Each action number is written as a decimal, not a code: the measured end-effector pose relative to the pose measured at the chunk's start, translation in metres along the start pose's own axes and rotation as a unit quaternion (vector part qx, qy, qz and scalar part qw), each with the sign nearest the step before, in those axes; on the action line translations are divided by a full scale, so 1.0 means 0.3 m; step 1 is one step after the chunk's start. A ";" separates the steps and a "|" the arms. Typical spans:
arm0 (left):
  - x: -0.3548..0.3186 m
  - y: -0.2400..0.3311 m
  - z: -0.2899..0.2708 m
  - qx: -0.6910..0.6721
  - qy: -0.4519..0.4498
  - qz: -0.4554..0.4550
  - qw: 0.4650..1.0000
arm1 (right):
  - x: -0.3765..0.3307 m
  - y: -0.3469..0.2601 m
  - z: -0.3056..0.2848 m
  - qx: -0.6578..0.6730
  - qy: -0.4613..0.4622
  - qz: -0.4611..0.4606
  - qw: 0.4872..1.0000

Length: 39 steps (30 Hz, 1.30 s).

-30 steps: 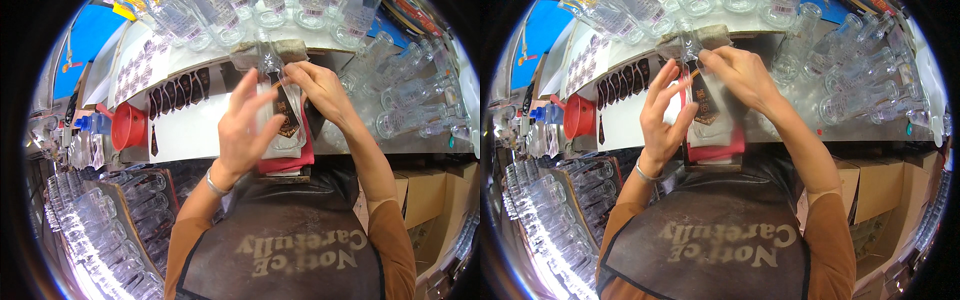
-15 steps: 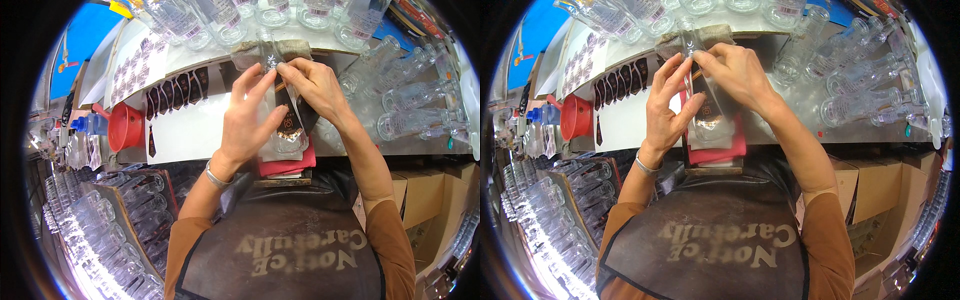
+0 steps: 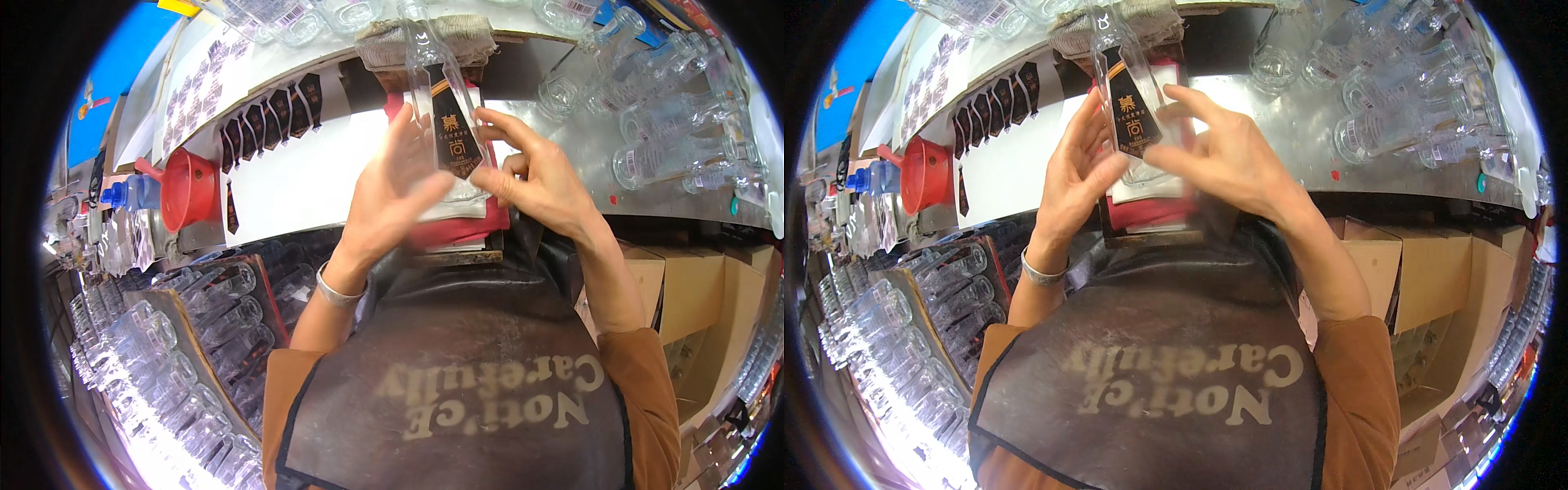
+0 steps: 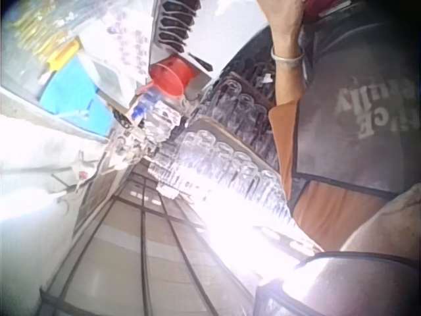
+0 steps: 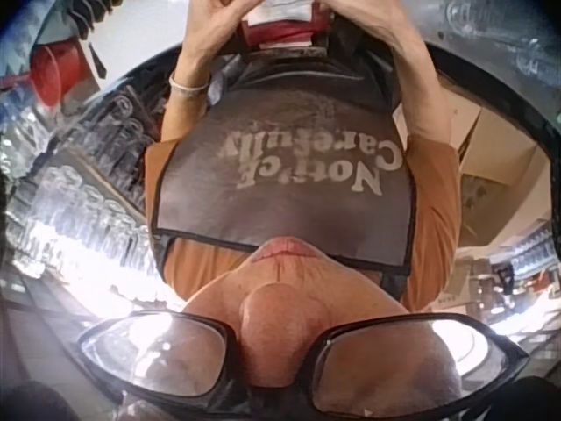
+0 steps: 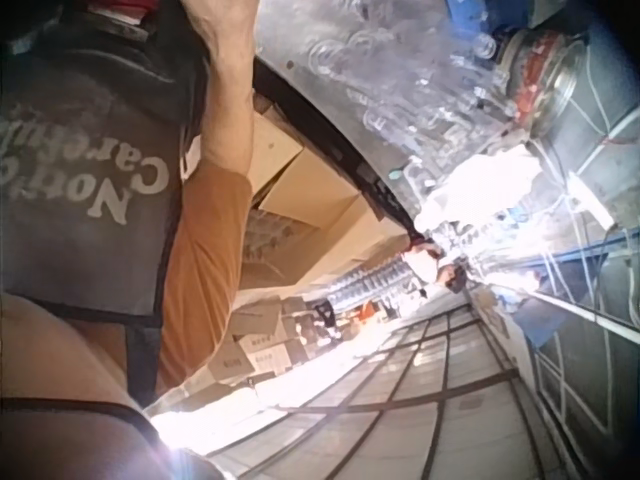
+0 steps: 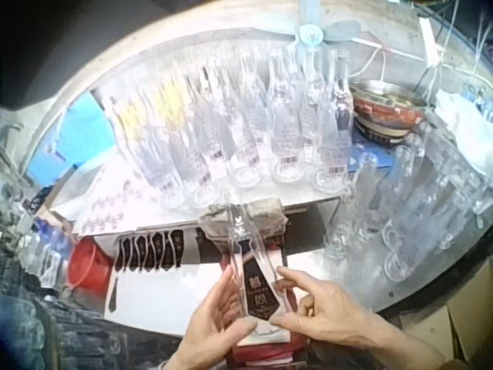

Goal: The person repeatedly picks up clear plastic bottles, applies a printed label to each bottle's body, smooths the label, and places the labeled bottle into a cardboard box. The person also retrieves bottles from a nearby tray and continues the labeling cycle.

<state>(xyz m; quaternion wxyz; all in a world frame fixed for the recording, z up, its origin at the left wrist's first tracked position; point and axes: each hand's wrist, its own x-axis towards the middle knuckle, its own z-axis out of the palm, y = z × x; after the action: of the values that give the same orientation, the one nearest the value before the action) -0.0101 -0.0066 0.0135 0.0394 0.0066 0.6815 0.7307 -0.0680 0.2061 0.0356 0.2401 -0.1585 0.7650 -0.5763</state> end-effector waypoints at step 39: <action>0.047 0.027 0.028 -0.019 0.102 0.034 0.994 | 0.093 0.050 -0.024 0.049 0.010 -0.021 0.999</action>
<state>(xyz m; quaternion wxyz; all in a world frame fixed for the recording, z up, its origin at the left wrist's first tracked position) -0.0240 0.0022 0.0214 -0.0555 -0.0458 0.6675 0.7411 -0.0947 0.2017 0.0178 0.2282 -0.1566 0.7346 -0.6195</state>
